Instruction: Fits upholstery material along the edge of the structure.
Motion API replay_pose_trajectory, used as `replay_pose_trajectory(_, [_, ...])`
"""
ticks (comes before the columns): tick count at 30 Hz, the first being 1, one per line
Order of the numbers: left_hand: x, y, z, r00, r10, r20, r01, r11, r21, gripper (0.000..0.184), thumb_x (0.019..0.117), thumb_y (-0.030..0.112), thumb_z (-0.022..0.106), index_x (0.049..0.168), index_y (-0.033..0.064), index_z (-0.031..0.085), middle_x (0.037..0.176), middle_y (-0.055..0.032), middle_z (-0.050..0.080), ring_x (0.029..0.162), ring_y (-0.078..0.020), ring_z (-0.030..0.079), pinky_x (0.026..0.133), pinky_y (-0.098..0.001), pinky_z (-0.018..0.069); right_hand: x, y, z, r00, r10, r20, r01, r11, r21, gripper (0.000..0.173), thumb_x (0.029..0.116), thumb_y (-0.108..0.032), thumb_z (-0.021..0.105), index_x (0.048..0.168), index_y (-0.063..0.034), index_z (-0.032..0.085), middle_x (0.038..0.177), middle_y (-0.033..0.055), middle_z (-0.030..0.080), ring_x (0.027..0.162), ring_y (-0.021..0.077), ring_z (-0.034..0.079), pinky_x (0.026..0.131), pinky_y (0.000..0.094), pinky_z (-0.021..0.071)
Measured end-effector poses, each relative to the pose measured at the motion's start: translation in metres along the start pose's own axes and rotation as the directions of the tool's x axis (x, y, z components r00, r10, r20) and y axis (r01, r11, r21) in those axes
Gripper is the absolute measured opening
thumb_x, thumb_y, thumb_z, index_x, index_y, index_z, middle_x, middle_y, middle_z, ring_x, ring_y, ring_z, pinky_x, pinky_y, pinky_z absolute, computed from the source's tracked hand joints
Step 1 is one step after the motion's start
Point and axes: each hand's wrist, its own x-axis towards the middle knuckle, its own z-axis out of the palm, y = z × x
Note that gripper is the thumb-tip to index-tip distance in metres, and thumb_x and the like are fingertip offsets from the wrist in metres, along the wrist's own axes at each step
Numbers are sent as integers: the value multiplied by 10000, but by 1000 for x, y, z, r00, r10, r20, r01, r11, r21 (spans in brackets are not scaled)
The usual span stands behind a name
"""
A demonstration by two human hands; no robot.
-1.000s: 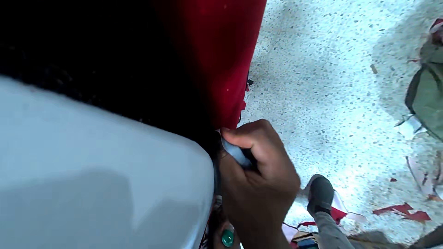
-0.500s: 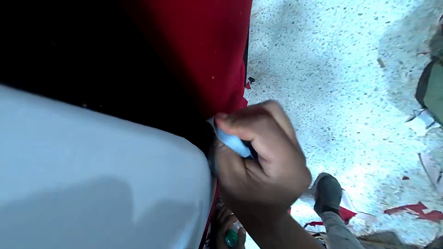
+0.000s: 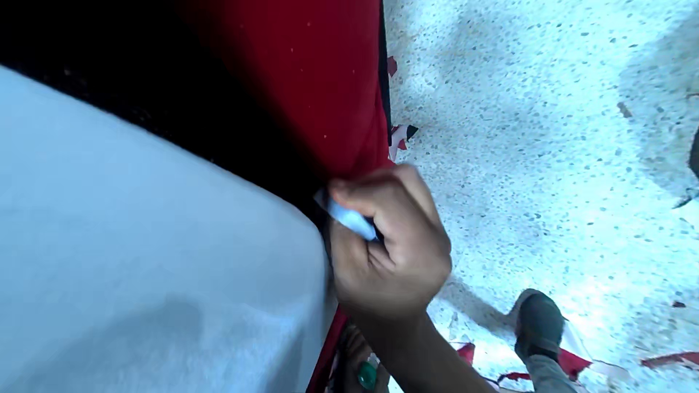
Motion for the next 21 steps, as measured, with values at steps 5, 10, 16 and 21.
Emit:
replay_pose_trajectory(5, [33,-121,73,795,455,-402,-553,816,-169,258,897,105,704,1090,-66,715,1273,-205,671,1308,-228,568,1165,-384,412,-94,52,-45,908,274,317,-218,955,-201,150,859,-76,684,957,-152,767,929,3,687,822,108,665,674,302,594])
replay_pose_trajectory(10, [23,-115,78,842,367,-395,-478,847,-232,307,872,81,705,1118,-102,686,1251,-194,672,1249,-142,589,1114,-311,446,-80,34,-47,928,297,225,-295,955,-40,109,864,-89,725,955,-124,774,945,-9,681,864,67,660,729,239,595])
replay_pose_trajectory(16, [26,-118,73,819,445,-362,-543,804,-241,231,865,78,698,1034,-75,736,1290,-205,676,1324,-251,567,1172,-395,411,22,-17,-5,997,-35,75,15,965,262,132,865,38,702,977,-8,757,983,89,639,930,158,634,761,267,571])
replay_pose_trajectory(21, [33,-128,79,819,451,-355,-548,798,-251,241,880,85,693,1076,-50,727,1330,-191,648,1322,-229,558,1154,-391,430,-79,49,-35,939,245,240,-276,955,105,172,854,-43,698,989,-121,771,1000,1,672,917,100,656,762,280,601])
